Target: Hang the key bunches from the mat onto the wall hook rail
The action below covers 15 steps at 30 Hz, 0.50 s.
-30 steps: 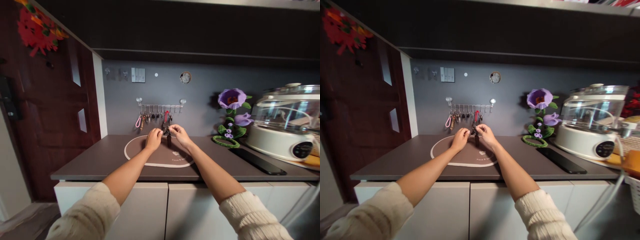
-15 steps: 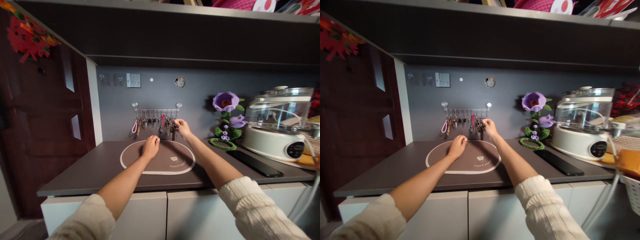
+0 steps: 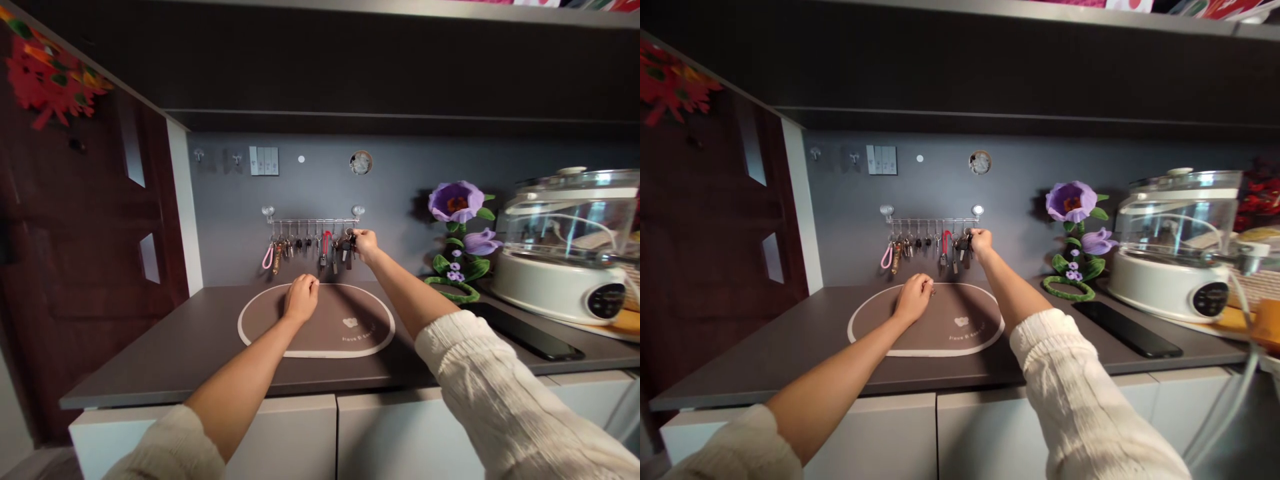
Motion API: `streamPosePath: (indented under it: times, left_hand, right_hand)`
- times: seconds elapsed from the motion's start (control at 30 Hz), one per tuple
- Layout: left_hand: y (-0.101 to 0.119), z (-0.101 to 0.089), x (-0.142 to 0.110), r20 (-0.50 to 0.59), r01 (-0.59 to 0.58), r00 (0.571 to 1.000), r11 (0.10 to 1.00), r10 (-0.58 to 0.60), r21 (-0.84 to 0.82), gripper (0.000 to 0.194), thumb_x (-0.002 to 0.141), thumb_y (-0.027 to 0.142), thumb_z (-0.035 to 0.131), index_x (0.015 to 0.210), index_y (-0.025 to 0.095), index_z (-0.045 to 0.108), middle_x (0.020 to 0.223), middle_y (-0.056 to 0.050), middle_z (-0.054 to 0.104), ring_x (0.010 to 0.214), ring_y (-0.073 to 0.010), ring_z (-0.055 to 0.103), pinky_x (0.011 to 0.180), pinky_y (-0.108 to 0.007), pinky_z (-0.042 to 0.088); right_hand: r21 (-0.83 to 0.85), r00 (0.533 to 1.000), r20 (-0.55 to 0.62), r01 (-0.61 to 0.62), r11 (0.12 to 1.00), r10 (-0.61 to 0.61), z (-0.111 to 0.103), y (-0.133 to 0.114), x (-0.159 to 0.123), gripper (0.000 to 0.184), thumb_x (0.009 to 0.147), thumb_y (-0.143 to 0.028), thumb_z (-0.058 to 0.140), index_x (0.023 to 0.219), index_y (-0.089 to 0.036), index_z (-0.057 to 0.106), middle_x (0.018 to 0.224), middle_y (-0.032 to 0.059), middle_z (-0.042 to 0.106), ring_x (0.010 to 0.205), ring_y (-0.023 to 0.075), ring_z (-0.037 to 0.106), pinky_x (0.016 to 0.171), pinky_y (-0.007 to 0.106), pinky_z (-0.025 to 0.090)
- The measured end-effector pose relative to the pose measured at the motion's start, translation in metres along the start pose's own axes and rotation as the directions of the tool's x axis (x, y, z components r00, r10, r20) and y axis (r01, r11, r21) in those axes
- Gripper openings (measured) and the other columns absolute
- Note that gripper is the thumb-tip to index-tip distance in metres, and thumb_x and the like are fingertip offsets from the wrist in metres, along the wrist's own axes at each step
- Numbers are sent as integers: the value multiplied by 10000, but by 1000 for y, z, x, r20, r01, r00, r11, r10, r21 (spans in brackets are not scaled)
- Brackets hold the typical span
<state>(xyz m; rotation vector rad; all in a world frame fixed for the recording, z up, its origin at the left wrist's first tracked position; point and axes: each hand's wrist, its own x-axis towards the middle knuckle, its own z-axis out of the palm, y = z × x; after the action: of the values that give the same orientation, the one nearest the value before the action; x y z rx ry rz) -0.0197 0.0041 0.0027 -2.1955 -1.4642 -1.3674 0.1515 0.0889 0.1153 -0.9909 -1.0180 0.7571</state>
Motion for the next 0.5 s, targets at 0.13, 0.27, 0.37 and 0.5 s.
streamPosePath:
  times: [0.13,0.27,0.37,0.5]
  left_hand:
    - [0,-1,0,-3,15,1000,1000,-15,6,219,846,242,356,746,181,541,780,-42,580,749,-152,517,674,-262,353]
    - [1,-1,-1,-6,18,1000,1000,-18,15,220,848,238,353,742,183,538,780,-37,581,750,-150,516,677,-262,353]
    - [1,-1,-1,-8,24,1000,1000,-24,15,215,848,238,355,750,185,539,788,-36,583,754,-150,517,680,-263,355]
    - [1,-2,0,-14,47,999,999,-47,16,204,846,236,362,764,188,543,803,-39,586,768,-154,520,688,-266,361]
  right_hand:
    - [-22,997,-72,12,1000,-14,8,6,8,95,748,-169,469,705,-131,545,491,-42,457,419,55,391,415,173,337]
    - [-57,990,-132,51,997,-58,12,14,17,134,718,-236,512,693,-118,570,486,-33,467,454,67,419,455,184,372]
    - [-77,984,-152,79,994,-90,14,20,22,170,707,-273,520,675,-116,578,491,-23,483,473,75,435,484,195,391]
    - [-74,980,-186,64,995,-77,16,27,23,158,703,-253,505,670,-119,581,499,-25,482,463,70,421,490,200,390]
